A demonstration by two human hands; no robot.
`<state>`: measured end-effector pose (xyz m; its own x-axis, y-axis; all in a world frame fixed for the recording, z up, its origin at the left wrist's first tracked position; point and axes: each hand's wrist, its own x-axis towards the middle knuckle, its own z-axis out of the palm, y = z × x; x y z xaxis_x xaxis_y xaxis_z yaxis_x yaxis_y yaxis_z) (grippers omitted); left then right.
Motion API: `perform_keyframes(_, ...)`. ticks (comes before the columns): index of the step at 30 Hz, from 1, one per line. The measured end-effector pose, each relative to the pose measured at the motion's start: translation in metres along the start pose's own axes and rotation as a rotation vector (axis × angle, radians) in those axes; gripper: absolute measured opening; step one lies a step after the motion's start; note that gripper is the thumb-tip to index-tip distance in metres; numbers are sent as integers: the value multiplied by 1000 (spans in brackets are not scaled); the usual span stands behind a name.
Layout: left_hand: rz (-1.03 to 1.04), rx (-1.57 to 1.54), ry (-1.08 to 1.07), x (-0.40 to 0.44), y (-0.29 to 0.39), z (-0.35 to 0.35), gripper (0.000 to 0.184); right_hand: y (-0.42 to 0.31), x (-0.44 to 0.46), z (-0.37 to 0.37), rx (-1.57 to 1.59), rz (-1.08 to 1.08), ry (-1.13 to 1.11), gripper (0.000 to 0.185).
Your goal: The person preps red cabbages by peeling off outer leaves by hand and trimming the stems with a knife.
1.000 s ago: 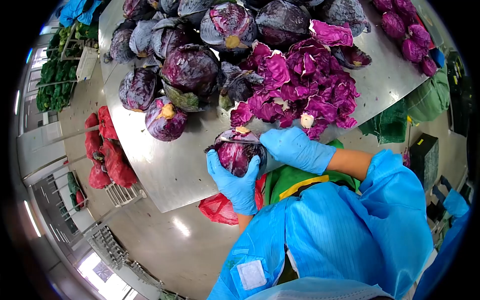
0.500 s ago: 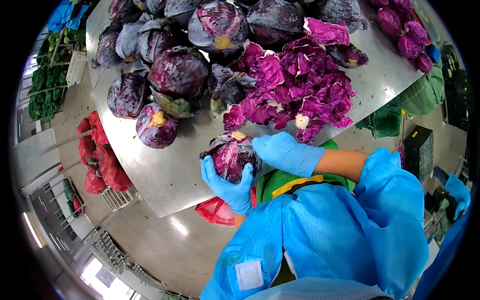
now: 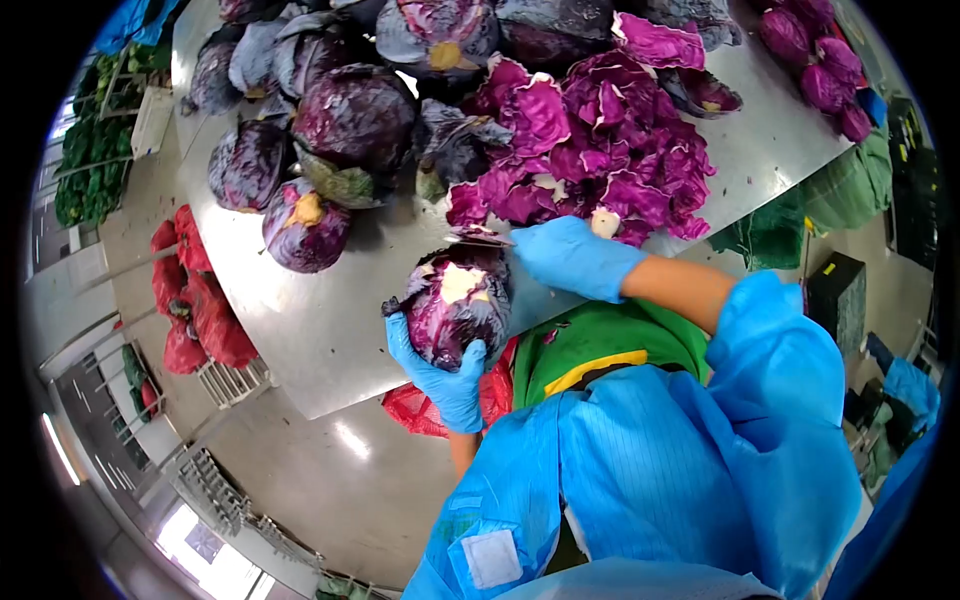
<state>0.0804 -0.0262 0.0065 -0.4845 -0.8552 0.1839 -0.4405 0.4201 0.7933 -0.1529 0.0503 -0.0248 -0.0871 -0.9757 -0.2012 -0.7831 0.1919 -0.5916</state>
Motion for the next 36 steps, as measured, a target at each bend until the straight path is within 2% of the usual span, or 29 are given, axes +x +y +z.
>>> perform_keyframes(2,-121,-157,1,-8,-3,-8,109,-12,-20,-23,36,-42,141,9)
perform_keyframes(6,-177,-256,-19,-10,6,-9,107,-35,-41,-15,-58,-122,311,11)
perform_keyframes(7,-154,-284,-41,-9,8,-8,97,-41,-46,-15,-67,-106,240,13)
perform_keyframes(10,-191,-227,-97,-7,13,-17,96,-44,-52,-7,28,-107,278,16)
perform_keyframes(11,-299,-275,-125,-4,27,-24,102,-40,-56,-3,57,-105,314,18)
perform_keyframes(12,-327,-318,-123,-8,17,-28,100,-37,-63,-6,121,-120,379,15)
perform_keyframes(14,-398,-434,-40,-18,-6,-30,95,-26,-82,-25,174,-140,368,16)
perform_keyframes(16,-583,-788,84,-17,6,-22,88,5,-107,-39,117,-69,567,16)
perform_keyframes(17,-602,-891,138,-29,-44,-23,79,24,-117,-35,444,80,739,20)
perform_keyframes(18,-750,-1127,178,-33,-53,-23,73,43,-129,-42,653,205,851,24)
perform_keyframes(20,-801,-1114,340,-16,-30,-26,68,72,-153,-61,978,404,1081,31)
perform_keyframes(22,-614,-981,395,-4,-63,-29,65,108,-155,-49,1027,380,1383,34)
perform_keyframes(23,-602,-907,441,4,-65,-27,66,123,-156,-39,1040,367,1541,36)
perform_keyframes(25,-757,-1298,496,21,-98,-39,71,135,-145,-19,1209,391,1601,36)
perform_keyframes(26,-776,-1252,470,24,-99,-40,72,135,-131,-13,1226,235,1474,32)
perform_keyframes(27,-794,-1202,444,27,-98,-39,74,103,-115,-22,693,408,1366,30)
perform_keyframes(28,-812,-1150,419,29,-97,-37,76,91,-96,-20,530,361,1297,32)
perform_keyframes(29,-784,-1109,426,29,-100,-34,80,70,-84,-27,692,385,1244,32)
perform_keyframes(30,-780,-1046,459,27,-91,-30,78,68,-78,-22,859,310,1222,32)
perform_keyframes(32,-770,-919,533,18,-72,-17,75,65,-85,-21,867,245,1136,31)
perform_keyframes(34,-722,-622,674,6,-52,5,61,67,-103,-25,748,244,1272,29)
perform_keyframes(35,-482,-365,529,-10,-60,19,54,81,-115,-31,577,212,1316,29)
perform_keyframes(36,-224,-123,445,-21,-57,33,47,85,-130,-43,658,279,1387,29)
